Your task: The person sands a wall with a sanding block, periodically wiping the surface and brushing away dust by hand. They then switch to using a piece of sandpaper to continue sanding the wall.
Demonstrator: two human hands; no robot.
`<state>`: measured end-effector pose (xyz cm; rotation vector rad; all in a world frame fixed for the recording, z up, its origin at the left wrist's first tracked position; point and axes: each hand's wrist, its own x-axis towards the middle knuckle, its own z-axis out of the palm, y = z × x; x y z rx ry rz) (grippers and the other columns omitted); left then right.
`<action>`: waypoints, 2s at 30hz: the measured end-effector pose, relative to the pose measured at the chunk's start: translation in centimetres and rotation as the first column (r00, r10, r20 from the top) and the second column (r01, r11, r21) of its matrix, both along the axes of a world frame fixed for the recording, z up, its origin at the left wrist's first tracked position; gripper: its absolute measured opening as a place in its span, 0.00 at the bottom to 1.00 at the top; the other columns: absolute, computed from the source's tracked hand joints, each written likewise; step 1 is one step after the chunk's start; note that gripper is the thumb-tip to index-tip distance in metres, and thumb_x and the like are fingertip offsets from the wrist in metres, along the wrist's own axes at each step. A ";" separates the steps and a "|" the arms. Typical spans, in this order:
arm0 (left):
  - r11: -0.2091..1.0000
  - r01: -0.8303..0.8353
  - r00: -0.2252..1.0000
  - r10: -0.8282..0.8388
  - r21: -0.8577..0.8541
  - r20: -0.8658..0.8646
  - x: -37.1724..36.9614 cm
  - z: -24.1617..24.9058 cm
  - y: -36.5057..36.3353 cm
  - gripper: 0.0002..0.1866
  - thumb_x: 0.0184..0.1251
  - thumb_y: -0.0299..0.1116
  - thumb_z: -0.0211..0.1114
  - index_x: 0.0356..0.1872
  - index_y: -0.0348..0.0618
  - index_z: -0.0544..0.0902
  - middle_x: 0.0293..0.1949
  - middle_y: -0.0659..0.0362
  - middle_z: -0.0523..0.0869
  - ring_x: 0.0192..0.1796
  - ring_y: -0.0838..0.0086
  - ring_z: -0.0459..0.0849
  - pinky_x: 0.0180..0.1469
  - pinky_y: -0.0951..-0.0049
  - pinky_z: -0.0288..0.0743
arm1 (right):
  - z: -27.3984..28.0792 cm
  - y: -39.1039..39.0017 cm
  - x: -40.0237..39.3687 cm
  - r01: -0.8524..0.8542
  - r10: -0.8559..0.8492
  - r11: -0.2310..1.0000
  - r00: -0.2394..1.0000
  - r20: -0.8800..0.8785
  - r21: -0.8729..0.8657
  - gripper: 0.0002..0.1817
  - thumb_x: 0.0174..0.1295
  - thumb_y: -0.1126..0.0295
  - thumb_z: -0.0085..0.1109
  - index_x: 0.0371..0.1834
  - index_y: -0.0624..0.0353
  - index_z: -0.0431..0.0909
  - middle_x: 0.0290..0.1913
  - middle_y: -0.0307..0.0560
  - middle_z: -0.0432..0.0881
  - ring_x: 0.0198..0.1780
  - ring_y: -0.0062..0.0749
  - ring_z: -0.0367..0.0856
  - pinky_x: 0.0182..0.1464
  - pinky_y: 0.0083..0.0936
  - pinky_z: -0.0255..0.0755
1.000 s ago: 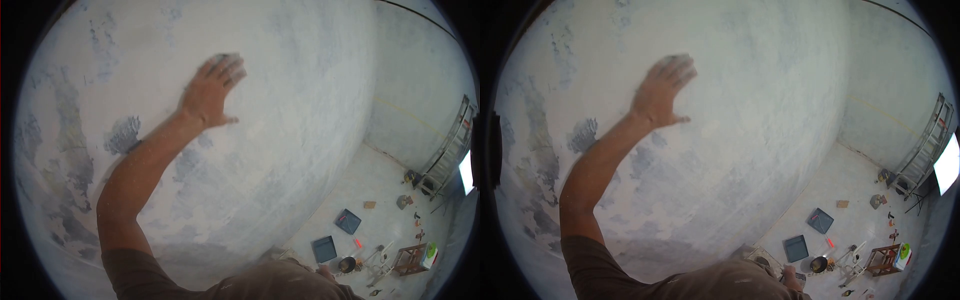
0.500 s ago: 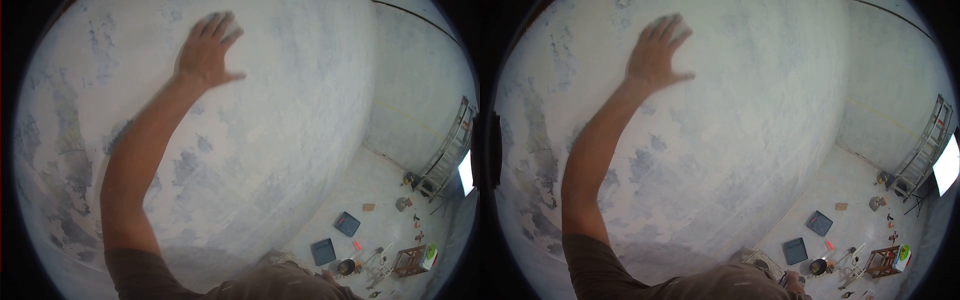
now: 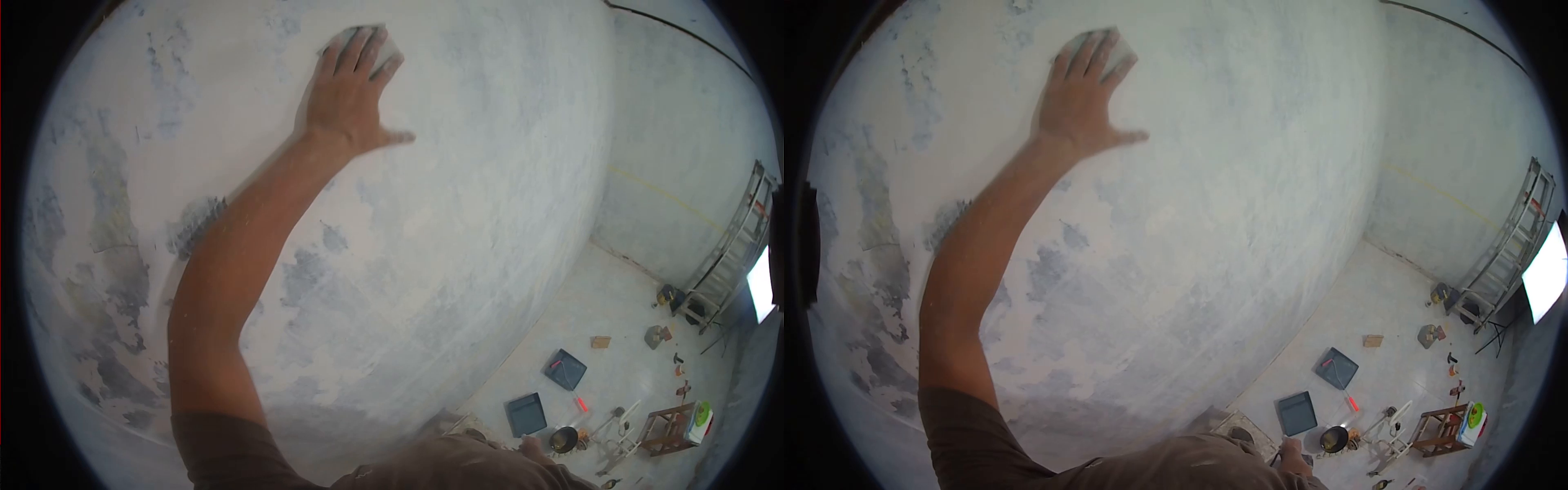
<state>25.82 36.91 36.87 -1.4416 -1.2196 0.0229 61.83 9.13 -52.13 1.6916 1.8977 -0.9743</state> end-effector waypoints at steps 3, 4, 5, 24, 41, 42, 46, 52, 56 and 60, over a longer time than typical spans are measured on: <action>0.987 -0.050 0.999 0.047 -0.151 -0.018 -1.5 -3.5 -4.0 0.53 0.50 0.76 0.64 0.77 0.63 0.60 0.80 0.56 0.50 0.81 0.61 0.44 0.81 0.54 0.38 | -0.2 0.7 -0.4 -0.065 0.063 0.998 0.996 -0.067 -0.026 0.23 0.58 0.56 0.70 0.55 0.49 0.80 0.51 0.51 0.86 0.55 0.48 0.84 0.53 0.40 0.78; 0.969 -0.050 0.999 0.047 -0.242 -0.020 -2.3 -4.1 -4.6 0.54 0.50 0.76 0.64 0.77 0.63 0.60 0.81 0.55 0.49 0.81 0.60 0.44 0.81 0.54 0.38 | 0.1 0.6 -0.9 -0.065 0.062 0.997 0.995 -0.076 -0.033 0.23 0.58 0.56 0.70 0.55 0.49 0.80 0.51 0.51 0.86 0.55 0.48 0.84 0.53 0.40 0.78; 0.973 0.002 0.997 -0.018 -0.231 -0.070 -3.5 -3.7 -4.4 0.53 0.51 0.75 0.64 0.77 0.64 0.61 0.80 0.56 0.50 0.81 0.61 0.45 0.81 0.55 0.39 | 0.5 0.4 -1.4 -0.042 0.041 0.999 0.998 -0.040 -0.008 0.24 0.57 0.55 0.71 0.55 0.49 0.80 0.51 0.51 0.86 0.55 0.48 0.84 0.53 0.41 0.78; 0.998 -0.035 0.999 0.035 -0.057 0.001 -2.9 1.5 -3.4 0.56 0.49 0.80 0.61 0.78 0.63 0.60 0.81 0.53 0.46 0.82 0.57 0.42 0.81 0.51 0.37 | 3.4 -0.7 0.4 -0.089 0.095 0.994 0.991 -0.097 0.059 0.18 0.63 0.57 0.63 0.54 0.50 0.81 0.52 0.50 0.86 0.58 0.44 0.83 0.56 0.39 0.75; 0.991 -0.050 0.999 0.048 -0.124 -0.020 -3.1 -3.4 -4.0 0.54 0.52 0.79 0.59 0.77 0.61 0.60 0.81 0.54 0.48 0.82 0.58 0.43 0.81 0.49 0.35 | 3.0 1.7 -2.0 -0.089 0.091 0.996 0.991 -0.101 0.028 0.20 0.56 0.58 0.69 0.52 0.49 0.81 0.50 0.51 0.87 0.53 0.46 0.86 0.54 0.39 0.79; 0.960 -0.104 0.995 0.102 -0.261 -0.021 -3.1 -5.7 -5.8 0.56 0.50 0.81 0.58 0.78 0.61 0.59 0.81 0.53 0.45 0.82 0.58 0.41 0.81 0.47 0.33 | 2.9 1.0 -1.9 -0.097 0.099 0.995 0.990 -0.099 0.019 0.20 0.56 0.58 0.69 0.52 0.49 0.81 0.50 0.51 0.87 0.53 0.46 0.86 0.54 0.39 0.79; 0.882 -0.020 1.000 0.015 -0.471 -0.013 -4.9 -7.7 -6.9 0.53 0.50 0.75 0.66 0.77 0.62 0.61 0.81 0.54 0.49 0.82 0.59 0.45 0.81 0.49 0.36 | 6.3 0.7 -1.7 -0.014 0.017 0.999 0.997 -0.080 0.043 0.18 0.59 0.57 0.68 0.50 0.51 0.81 0.49 0.52 0.87 0.54 0.47 0.85 0.54 0.41 0.78; 0.998 -0.026 1.000 0.025 0.055 0.019 -2.4 0.7 -1.8 0.51 0.54 0.74 0.64 0.77 0.64 0.60 0.80 0.56 0.52 0.82 0.60 0.46 0.82 0.52 0.38 | 3.7 1.6 -0.1 -0.306 0.306 0.931 0.952 0.031 0.198 0.17 0.62 0.53 0.65 0.46 0.52 0.83 0.46 0.51 0.88 0.50 0.41 0.87 0.49 0.36 0.78; 0.934 -0.104 0.994 0.084 -0.342 -0.073 -4.1 -6.7 -6.0 0.53 0.52 0.76 0.62 0.78 0.65 0.59 0.81 0.56 0.49 0.82 0.60 0.45 0.82 0.52 0.37 | 6.4 6.4 -2.4 -0.166 0.165 0.985 0.986 0.017 0.044 0.19 0.58 0.51 0.67 0.46 0.50 0.84 0.41 0.49 0.89 0.44 0.40 0.89 0.44 0.36 0.80; 0.974 0.065 0.998 -0.067 -0.218 0.001 -5.2 -0.8 -4.9 0.52 0.51 0.74 0.66 0.77 0.65 0.60 0.81 0.56 0.50 0.81 0.60 0.47 0.82 0.51 0.38 | 4.8 7.5 -3.2 -0.069 0.071 0.997 0.996 -0.055 0.031 0.21 0.56 0.50 0.69 0.46 0.50 0.83 0.42 0.49 0.89 0.46 0.40 0.89 0.43 0.38 0.80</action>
